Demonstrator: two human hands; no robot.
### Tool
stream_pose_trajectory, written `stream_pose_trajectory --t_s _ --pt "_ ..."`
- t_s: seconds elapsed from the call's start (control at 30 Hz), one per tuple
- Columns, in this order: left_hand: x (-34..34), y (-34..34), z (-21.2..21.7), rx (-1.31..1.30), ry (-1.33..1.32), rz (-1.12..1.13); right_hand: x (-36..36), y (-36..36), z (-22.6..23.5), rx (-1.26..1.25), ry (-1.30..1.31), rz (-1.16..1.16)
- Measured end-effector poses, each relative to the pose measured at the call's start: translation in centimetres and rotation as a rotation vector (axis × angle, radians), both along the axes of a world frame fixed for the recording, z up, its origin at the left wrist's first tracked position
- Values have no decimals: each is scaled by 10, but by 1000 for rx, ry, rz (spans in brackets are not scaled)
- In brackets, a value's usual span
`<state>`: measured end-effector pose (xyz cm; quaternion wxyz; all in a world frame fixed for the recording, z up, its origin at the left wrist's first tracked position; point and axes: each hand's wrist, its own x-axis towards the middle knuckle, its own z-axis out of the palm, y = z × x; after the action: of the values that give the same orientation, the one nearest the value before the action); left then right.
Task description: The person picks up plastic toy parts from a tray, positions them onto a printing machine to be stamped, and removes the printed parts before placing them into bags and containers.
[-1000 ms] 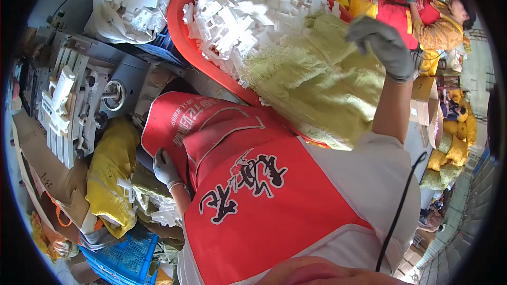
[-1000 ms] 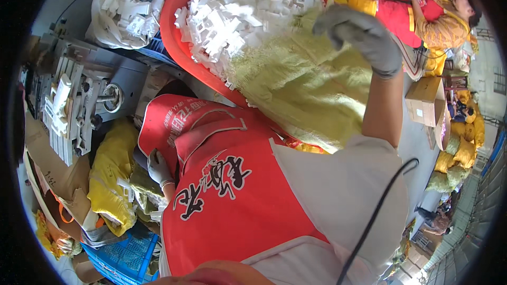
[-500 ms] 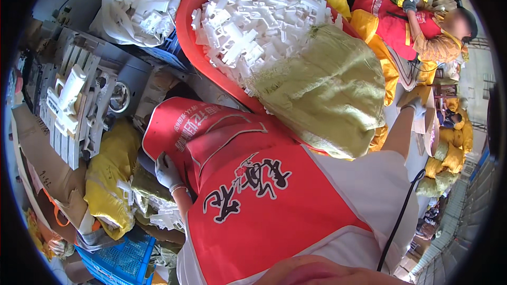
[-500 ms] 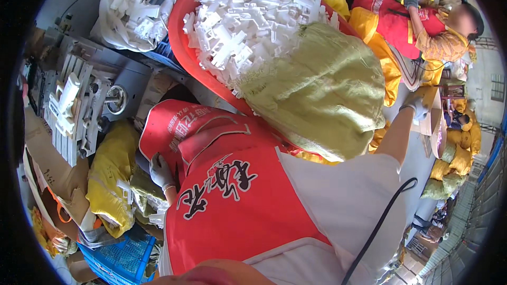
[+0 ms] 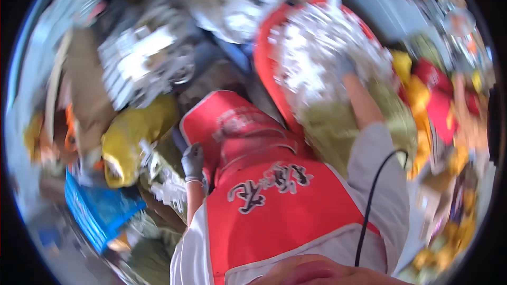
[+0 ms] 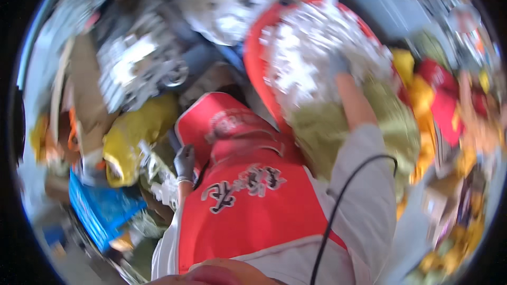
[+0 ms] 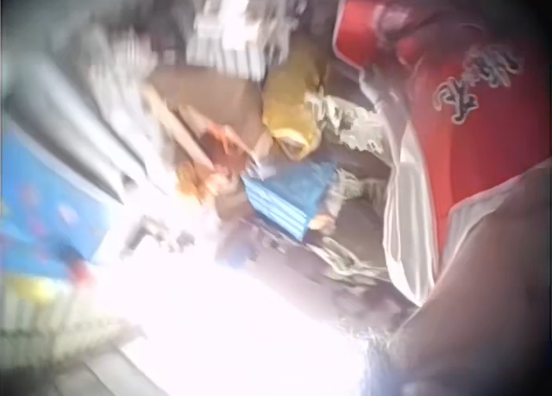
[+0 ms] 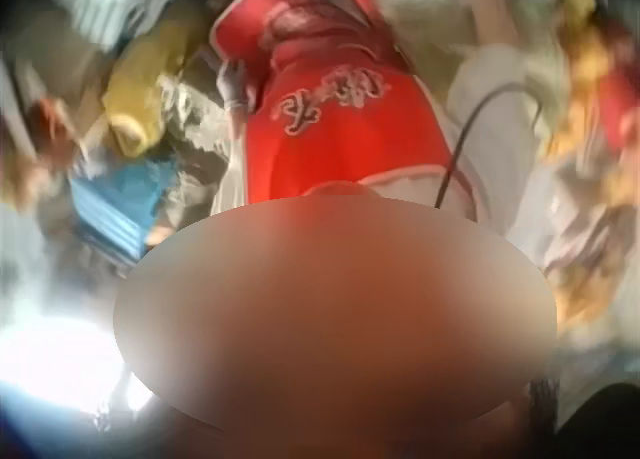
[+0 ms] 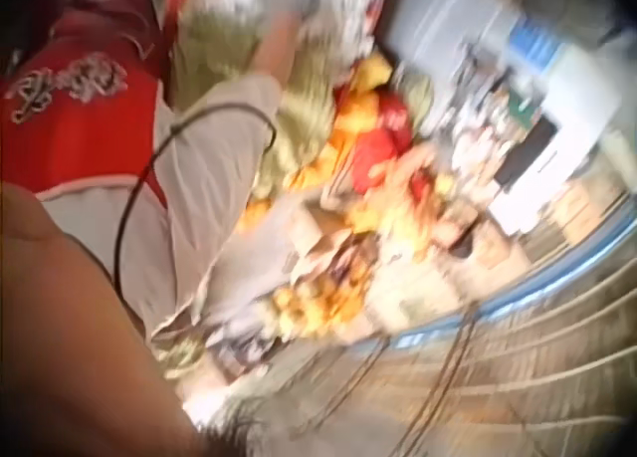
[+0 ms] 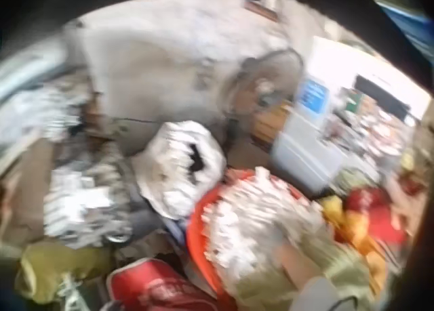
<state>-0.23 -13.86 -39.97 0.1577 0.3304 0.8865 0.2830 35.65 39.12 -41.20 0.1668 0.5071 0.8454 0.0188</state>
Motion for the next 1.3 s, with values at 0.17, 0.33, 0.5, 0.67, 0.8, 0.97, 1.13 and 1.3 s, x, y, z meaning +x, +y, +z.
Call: stream_pose_trajectory --t_s 0.17,0.33,0.5,0.67,0.8,0.97,1.13,1.3 --pt "-3 -7 47 145 5 107 -18 1 12 17 -17 30" --pt "-27 12 97 166 140 99 -20 4 16 82 -24 215" --pt "-63 39 154 292 378 53 -26 11 12 -96 -137 55" --pt "-74 61 203 457 464 62 -20 5 13 206 -78 265" --pt "-88 73 214 498 516 33 -27 2 22 179 21 200" --pt "-101 99 249 519 541 8 -17 9 43 190 625 -28" --pt "-135 136 255 495 508 -180 39 28 6 -635 1498 -1032" --pt "-146 152 257 361 402 -224 14 -13 37 -579 1223 -865"
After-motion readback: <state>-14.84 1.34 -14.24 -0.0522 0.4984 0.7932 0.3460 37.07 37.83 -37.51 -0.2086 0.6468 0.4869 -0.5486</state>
